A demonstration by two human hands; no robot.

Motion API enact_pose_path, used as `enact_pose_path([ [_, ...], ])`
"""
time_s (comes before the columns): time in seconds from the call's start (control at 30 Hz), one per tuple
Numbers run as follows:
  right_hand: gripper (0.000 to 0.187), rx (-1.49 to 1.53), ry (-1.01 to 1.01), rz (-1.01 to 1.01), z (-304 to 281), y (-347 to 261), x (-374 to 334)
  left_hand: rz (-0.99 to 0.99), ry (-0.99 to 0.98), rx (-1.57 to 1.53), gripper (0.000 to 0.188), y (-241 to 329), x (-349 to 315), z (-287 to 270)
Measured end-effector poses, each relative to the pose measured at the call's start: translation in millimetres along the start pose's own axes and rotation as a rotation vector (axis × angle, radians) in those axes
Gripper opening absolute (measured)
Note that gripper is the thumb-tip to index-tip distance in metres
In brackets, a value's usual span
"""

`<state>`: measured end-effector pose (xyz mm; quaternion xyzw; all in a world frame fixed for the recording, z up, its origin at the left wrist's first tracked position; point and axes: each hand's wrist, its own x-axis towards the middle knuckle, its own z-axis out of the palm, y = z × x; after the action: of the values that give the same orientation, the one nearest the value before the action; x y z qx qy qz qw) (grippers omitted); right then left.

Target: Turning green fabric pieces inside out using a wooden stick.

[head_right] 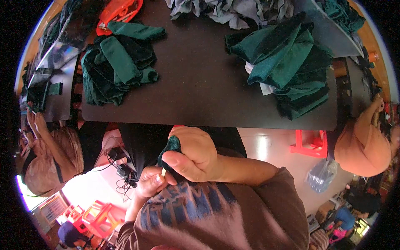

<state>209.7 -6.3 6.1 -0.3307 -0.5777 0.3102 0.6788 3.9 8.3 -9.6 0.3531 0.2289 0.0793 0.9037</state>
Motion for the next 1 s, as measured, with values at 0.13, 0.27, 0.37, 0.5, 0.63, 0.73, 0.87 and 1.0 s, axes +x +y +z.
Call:
enact_pose_path([
  [0.13, 0.025, -0.010, 0.014, 0.100, -4.2, -4.3, 1.0, -0.001, 0.115, 0.090, 0.034, 0.6, -1.9, -0.1],
  [0.27, 0.014, 0.116, 0.130, 0.143, -9.5, -6.8, -1.4, -0.011, 0.125, 0.161, 0.033, -0.2, -4.8, -4.8],
  [0.37, 0.016, 0.120, 0.113, 0.144, -9.4, -11.3, 1.3, 0.040, 0.124, 0.240, 0.033, 0.2, -5.7, -5.4],
  [0.5, 0.024, 0.117, 0.110, 0.212, -5.8, -10.1, -0.9, 0.016, 0.149, 0.240, 0.032, 0.0, -7.1, -7.8],
  [0.63, 0.018, 0.054, -0.046, 0.270, -7.9, -12.5, -7.8, 0.046, 0.179, 0.245, 0.031, -4.9, -7.0, -4.4],
  [0.73, 0.018, 0.136, 0.027, 0.317, -4.1, -12.3, -7.6, 0.038, 0.198, 0.259, 0.031, -4.6, -5.5, -2.5],
  [0.87, 0.027, 0.189, 0.190, 0.276, -2.6, -11.9, -1.7, 0.057, 0.195, 0.271, 0.031, -8.7, -5.2, -5.1],
  [1.0, 0.022, 0.145, 0.093, 0.309, -5.6, -15.1, -2.6, 0.118, 0.191, 0.339, 0.031, -11.8, -7.9, -7.0],
])
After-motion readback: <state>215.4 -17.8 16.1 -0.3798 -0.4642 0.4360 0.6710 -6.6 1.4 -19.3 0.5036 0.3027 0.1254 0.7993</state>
